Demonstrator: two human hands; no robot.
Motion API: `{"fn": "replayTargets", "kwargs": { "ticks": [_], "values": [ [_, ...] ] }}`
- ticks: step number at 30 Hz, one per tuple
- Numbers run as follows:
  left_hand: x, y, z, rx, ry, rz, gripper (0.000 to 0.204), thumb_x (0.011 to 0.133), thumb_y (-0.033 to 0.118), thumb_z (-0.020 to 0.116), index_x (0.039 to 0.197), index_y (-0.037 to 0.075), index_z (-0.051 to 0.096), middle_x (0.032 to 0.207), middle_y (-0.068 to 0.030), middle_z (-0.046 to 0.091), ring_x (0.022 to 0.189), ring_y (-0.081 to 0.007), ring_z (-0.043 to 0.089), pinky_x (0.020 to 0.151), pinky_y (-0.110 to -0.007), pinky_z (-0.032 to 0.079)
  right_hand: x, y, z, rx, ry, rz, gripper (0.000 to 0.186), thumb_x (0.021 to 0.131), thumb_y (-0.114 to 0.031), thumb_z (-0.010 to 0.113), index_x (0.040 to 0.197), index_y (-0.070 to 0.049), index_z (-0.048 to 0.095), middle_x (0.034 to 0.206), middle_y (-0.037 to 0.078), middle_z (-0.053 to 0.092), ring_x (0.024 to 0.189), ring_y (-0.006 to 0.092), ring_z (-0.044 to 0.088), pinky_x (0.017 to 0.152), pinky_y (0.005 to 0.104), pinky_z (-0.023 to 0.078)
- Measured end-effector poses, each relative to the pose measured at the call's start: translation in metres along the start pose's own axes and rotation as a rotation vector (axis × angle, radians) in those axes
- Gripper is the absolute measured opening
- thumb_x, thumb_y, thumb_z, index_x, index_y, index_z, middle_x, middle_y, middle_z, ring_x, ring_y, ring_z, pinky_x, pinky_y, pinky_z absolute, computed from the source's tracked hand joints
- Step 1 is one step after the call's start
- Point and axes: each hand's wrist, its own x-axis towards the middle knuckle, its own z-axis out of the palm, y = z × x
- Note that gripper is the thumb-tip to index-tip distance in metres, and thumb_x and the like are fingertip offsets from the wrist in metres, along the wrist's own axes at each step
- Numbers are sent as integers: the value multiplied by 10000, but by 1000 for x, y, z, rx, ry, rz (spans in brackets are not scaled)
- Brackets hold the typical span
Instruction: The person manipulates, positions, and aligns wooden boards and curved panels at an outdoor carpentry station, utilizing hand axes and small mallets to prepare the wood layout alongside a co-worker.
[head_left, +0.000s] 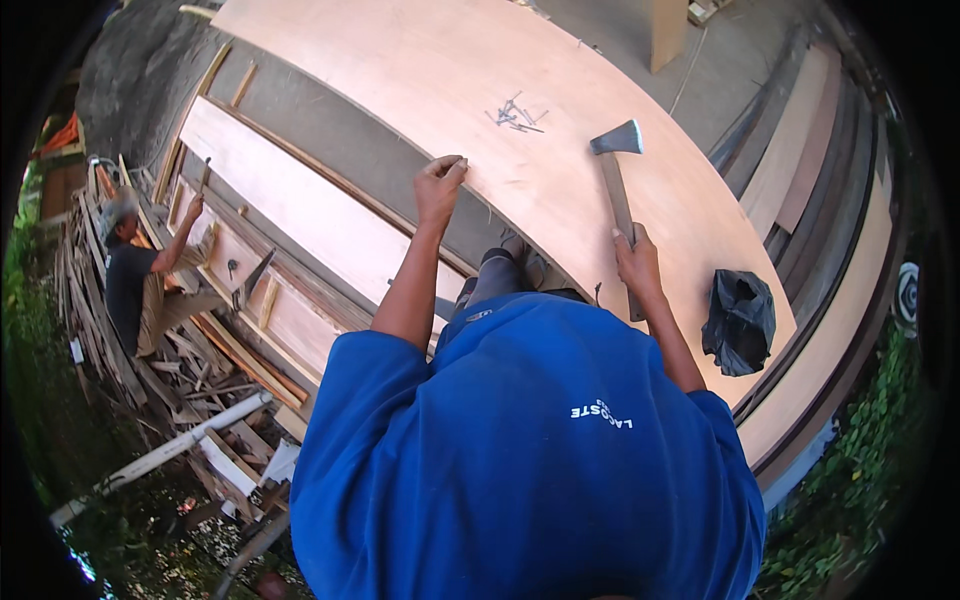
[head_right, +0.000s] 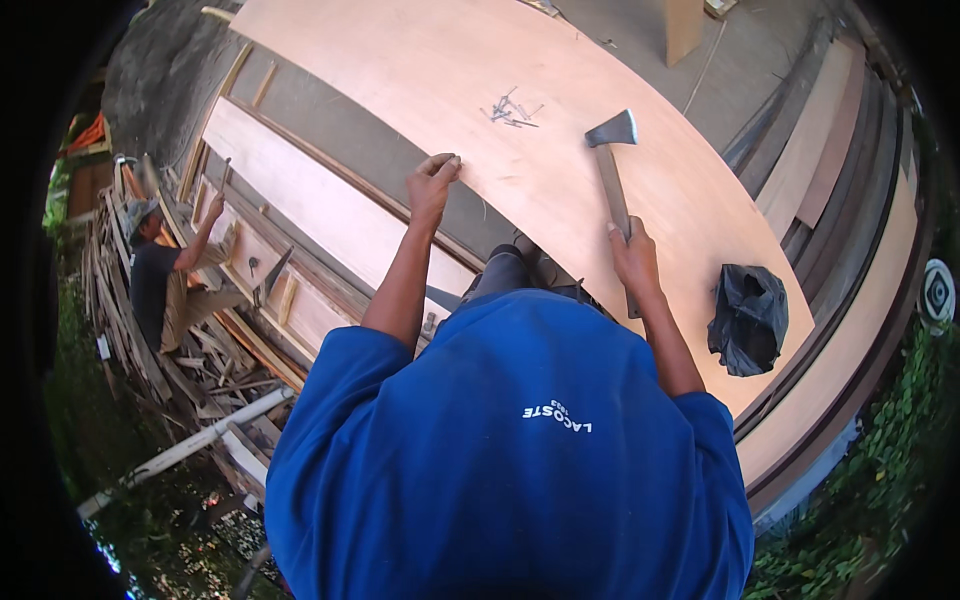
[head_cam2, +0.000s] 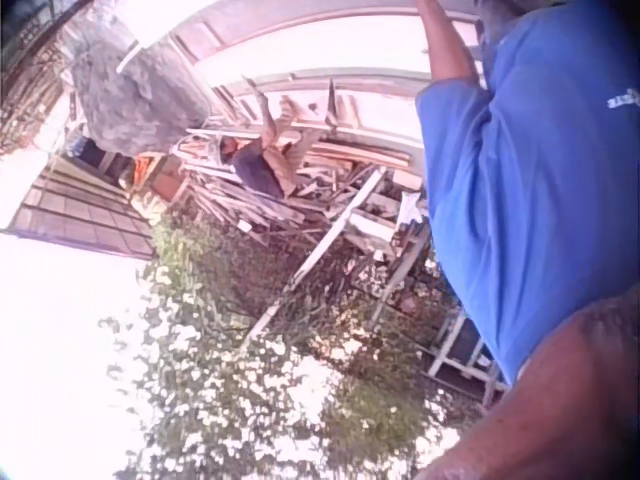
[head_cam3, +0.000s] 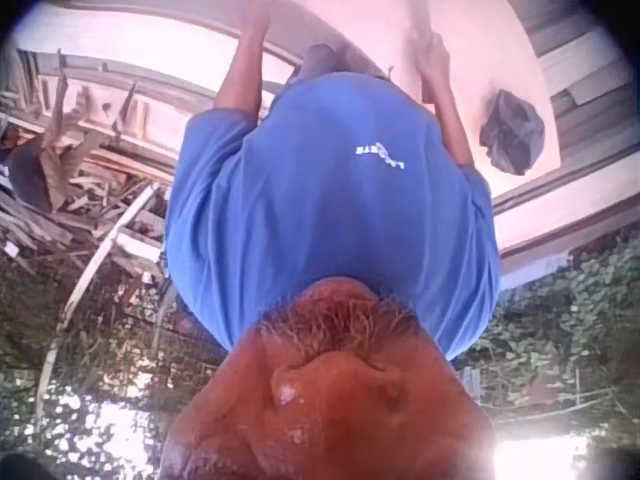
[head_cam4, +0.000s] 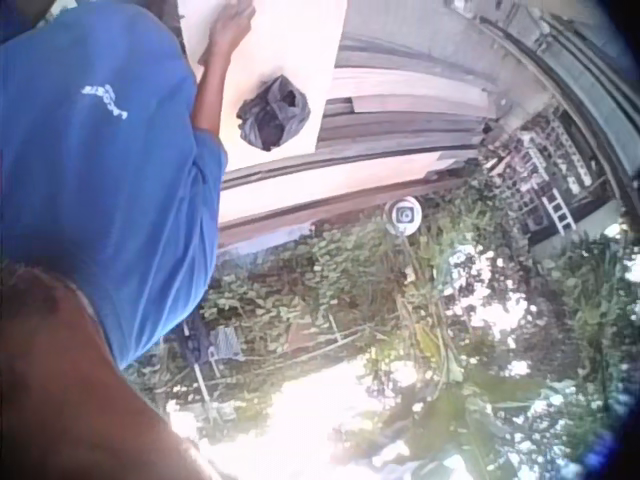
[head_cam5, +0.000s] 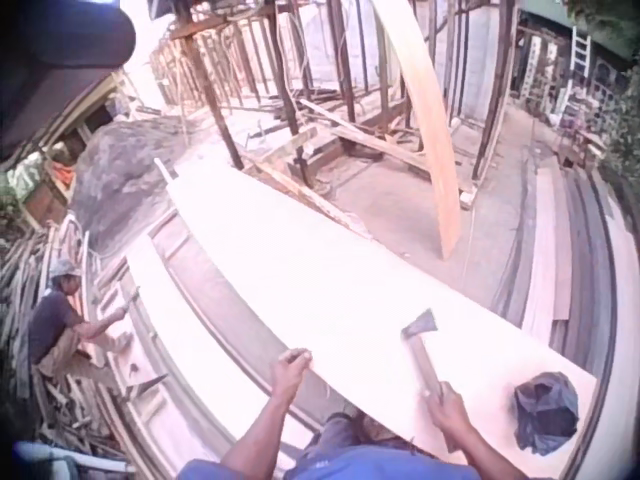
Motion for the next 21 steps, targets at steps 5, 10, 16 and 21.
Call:
{"fn": "replayTargets", "kwargs": {
  "ticks": [5, 10, 16, 21],
  "values": [
    [0, -8, -3, 156, 12, 124, 247, 894, 155, 763, 1015, -60, 770, 815, -42, 730, 750, -93, 636, 692, -252, 516, -11, -50, 5, -105, -77, -178, 359, 1025, -338, 602, 1144, 0, 573, 719, 243, 647, 664, 394, 664, 624, 491, 485],
    [-1, -11, -4, 185, 6, 166, 225, 890, 146, 759, 1012, -42, 775, 849, -74, 758, 780, -110, 674, 732, -268, 543, -25, -115, 7, -161, -137, -411, 336, 1030, -318, 610, 1195, -32, 548, 739, 249, 655, 692, 441, 660, 634, 510, 483],
    [-9, -11, -2, 228, -17, 281, 188, 911, 117, 736, 1006, -43, 762, 920, -89, 755, 825, -120, 685, 743, -268, 541, -22, -146, 24, -299, -92, -597, 318, 1027, -305, 602, 1211, -56, 532, 793, 232, 680, 718, 444, 670, 643, 531, 506],
    [-15, -12, 8, 300, -6, 335, 159, 919, 93, 722, 988, -49, 735, 968, -106, 743, 880, -145, 698, 771, -284, 541, 0, -126, 31, -640, -299, -431, 282, 1032, -305, 558, 1149, -49, 535, 892, 247, 694, 812, 454, 674, 713, 559, 520]
  ]
}}
